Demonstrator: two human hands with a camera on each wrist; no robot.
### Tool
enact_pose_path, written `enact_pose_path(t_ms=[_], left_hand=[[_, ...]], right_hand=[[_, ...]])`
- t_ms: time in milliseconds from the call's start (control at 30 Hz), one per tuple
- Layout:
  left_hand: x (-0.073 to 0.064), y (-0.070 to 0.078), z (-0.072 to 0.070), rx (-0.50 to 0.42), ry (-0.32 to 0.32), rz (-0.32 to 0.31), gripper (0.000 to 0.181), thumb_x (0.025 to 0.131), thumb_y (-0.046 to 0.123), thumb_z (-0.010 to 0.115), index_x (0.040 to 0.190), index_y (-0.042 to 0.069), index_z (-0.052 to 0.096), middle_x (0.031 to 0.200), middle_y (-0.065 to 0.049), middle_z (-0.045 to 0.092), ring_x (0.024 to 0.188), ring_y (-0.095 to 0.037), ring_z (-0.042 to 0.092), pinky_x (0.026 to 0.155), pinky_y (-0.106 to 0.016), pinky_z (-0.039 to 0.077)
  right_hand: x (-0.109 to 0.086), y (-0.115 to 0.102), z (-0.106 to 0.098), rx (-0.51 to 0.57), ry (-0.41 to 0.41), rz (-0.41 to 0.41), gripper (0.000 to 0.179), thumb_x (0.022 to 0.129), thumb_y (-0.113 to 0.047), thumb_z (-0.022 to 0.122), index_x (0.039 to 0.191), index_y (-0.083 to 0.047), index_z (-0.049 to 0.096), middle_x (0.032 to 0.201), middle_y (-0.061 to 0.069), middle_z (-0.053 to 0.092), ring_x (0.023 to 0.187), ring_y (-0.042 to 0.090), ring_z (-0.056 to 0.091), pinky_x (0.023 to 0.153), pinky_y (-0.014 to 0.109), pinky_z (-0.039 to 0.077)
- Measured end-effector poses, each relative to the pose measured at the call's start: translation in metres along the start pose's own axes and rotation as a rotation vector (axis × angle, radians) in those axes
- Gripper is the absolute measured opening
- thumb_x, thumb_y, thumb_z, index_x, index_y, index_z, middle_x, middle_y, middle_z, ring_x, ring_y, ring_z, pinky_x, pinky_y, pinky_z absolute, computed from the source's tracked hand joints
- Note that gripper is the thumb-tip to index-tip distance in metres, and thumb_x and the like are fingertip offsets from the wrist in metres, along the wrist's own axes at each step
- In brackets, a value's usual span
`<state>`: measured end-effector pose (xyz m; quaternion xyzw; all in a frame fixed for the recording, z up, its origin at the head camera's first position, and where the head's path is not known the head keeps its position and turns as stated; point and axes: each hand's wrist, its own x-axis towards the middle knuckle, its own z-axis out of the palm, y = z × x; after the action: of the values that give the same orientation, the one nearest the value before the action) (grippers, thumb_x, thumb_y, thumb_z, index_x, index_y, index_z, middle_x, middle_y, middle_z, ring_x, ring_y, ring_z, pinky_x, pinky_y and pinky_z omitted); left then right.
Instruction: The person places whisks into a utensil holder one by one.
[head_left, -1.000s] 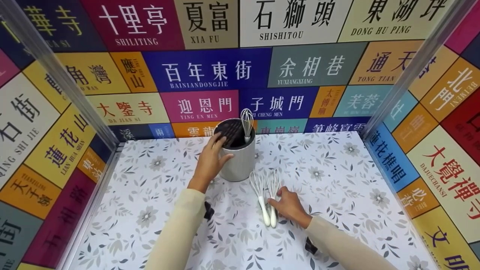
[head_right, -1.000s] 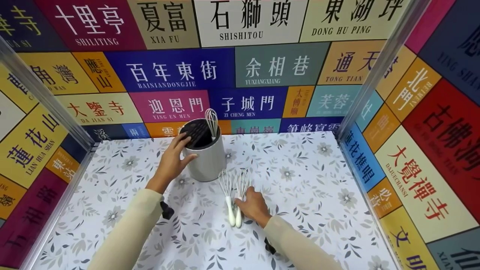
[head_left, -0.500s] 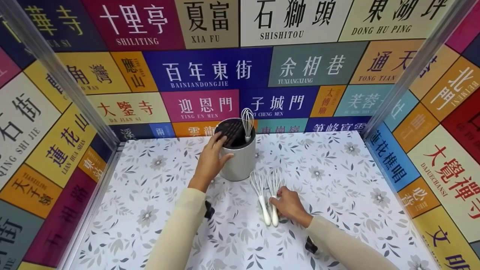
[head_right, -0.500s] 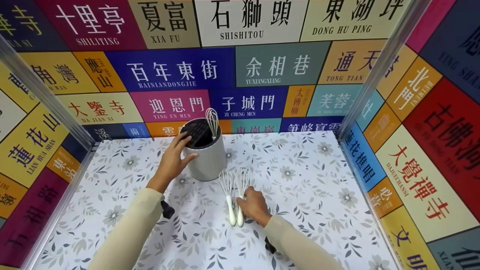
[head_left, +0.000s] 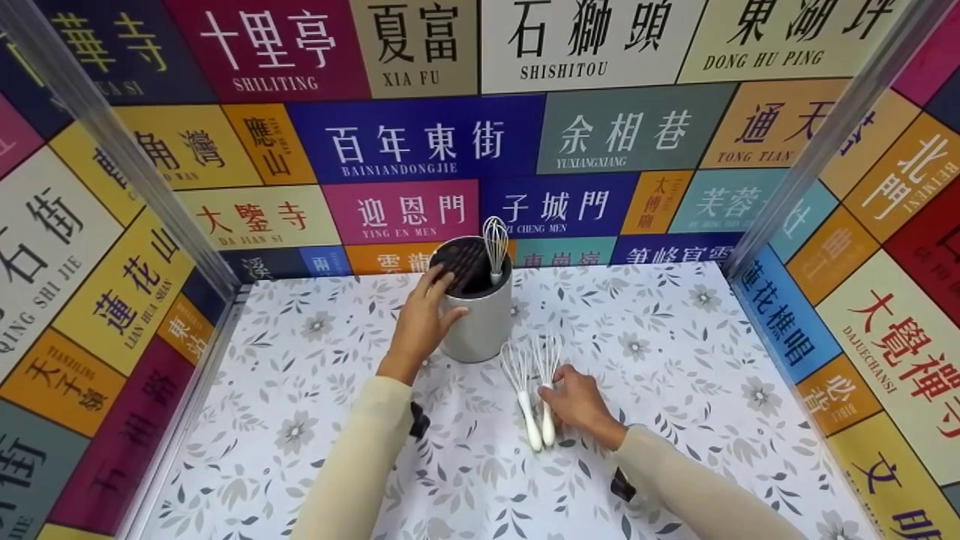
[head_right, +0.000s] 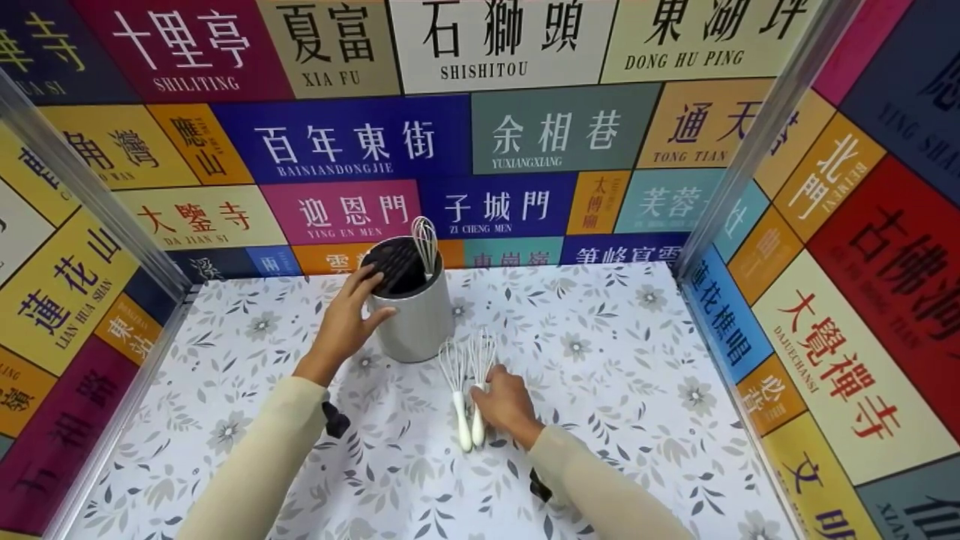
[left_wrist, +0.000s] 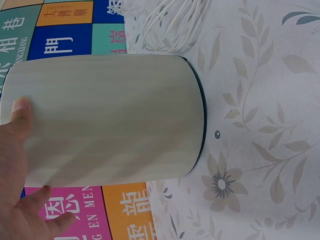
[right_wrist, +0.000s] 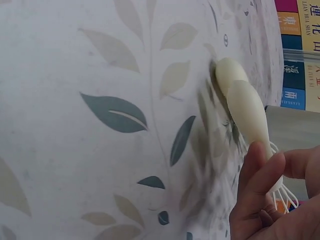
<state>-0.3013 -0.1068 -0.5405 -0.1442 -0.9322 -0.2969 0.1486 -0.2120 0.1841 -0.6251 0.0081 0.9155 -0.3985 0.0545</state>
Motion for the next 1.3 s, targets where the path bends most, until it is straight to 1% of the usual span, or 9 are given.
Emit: enact_pose_path(t_ms=[100,300,467,767,833,933,1033,1167,1300], left_hand=[[0.0,0.0,0.0,0.003,0.005,0.007,0.068,0.092,0.042,0.074,0.149,0.014,0.053,0.162,-0.008,0.04,0.141,-0.035,0.049,0.118,-0.049,0.04],[0.001,-0.001,0.001,0.001,0.007,0.014,0.068,0.091,0.042,0.075,0.149,0.013,0.054,0.161,-0.009,0.041,0.14,-0.036,0.05,0.118,-0.049,0.041],[0.001,-0.001,0.001,0.004,0.0,0.019,0.068,0.092,0.043,0.073,0.149,0.012,0.053,0.162,-0.009,0.04,0.14,-0.036,0.05,0.117,-0.05,0.042],[0.0,-0.002,0.002,0.01,-0.016,0.001,0.069,0.093,0.044,0.072,0.15,0.012,0.052,0.162,-0.008,0.039,0.142,-0.034,0.048,0.118,-0.048,0.04],[0.0,-0.002,0.002,0.01,-0.016,-0.002,0.068,0.093,0.044,0.072,0.15,0.013,0.052,0.162,-0.008,0.039,0.142,-0.034,0.048,0.118,-0.048,0.04],[0.001,-0.002,0.002,0.012,-0.012,0.0,0.068,0.093,0.044,0.072,0.15,0.013,0.053,0.162,-0.008,0.039,0.142,-0.034,0.048,0.118,-0.049,0.04],[0.001,-0.002,0.002,0.013,-0.01,0.003,0.069,0.092,0.044,0.073,0.15,0.013,0.052,0.162,-0.008,0.039,0.141,-0.035,0.049,0.118,-0.049,0.041],[0.001,-0.002,0.001,0.014,-0.012,0.001,0.069,0.092,0.045,0.072,0.15,0.014,0.052,0.162,-0.007,0.039,0.14,-0.034,0.05,0.118,-0.049,0.041],[0.001,-0.002,0.001,0.01,-0.008,0.002,0.069,0.092,0.045,0.072,0.15,0.014,0.052,0.162,-0.007,0.039,0.141,-0.034,0.05,0.117,-0.048,0.041]], right_hand=[[0.0,-0.004,-0.003,-0.007,0.004,-0.011,0.028,0.092,-0.025,0.073,0.106,-0.004,0.061,0.07,0.001,0.064,0.053,0.013,0.055,0.058,0.031,0.047],[-0.001,-0.01,-0.008,0.069,-0.031,0.005,0.029,0.094,-0.025,0.071,0.11,-0.004,0.059,0.066,0.001,0.064,0.044,0.015,0.058,0.046,0.028,0.044],[0.0,-0.016,-0.011,0.114,-0.028,0.007,0.032,0.095,-0.025,0.071,0.113,-0.002,0.058,0.067,0.003,0.067,0.051,0.027,0.067,0.04,0.028,0.044],[0.008,-0.036,-0.024,0.126,0.001,-0.025,0.033,0.094,-0.027,0.071,0.113,-0.004,0.057,0.066,0.002,0.071,0.061,0.04,0.071,0.042,0.029,0.048],[0.01,-0.041,-0.028,0.12,0.002,-0.037,0.034,0.095,-0.028,0.071,0.114,-0.004,0.057,0.068,0.003,0.071,0.06,0.04,0.071,0.043,0.029,0.049],[0.013,-0.049,-0.033,0.109,0.0,-0.058,0.034,0.095,-0.028,0.071,0.115,-0.004,0.057,0.069,0.004,0.071,0.058,0.035,0.071,0.044,0.029,0.049],[0.016,-0.057,-0.039,0.107,0.005,-0.076,0.032,0.096,-0.027,0.07,0.115,-0.006,0.057,0.07,0.004,0.071,0.052,0.026,0.068,0.045,0.03,0.05],[0.019,-0.068,-0.047,0.107,0.01,-0.096,0.033,0.097,-0.03,0.069,0.116,-0.007,0.057,0.071,0.004,0.072,0.049,0.018,0.065,0.045,0.032,0.05],[0.023,-0.079,-0.054,0.108,0.012,-0.116,0.034,0.096,-0.032,0.069,0.117,-0.009,0.056,0.072,0.005,0.072,0.055,0.027,0.069,0.047,0.032,0.052]])
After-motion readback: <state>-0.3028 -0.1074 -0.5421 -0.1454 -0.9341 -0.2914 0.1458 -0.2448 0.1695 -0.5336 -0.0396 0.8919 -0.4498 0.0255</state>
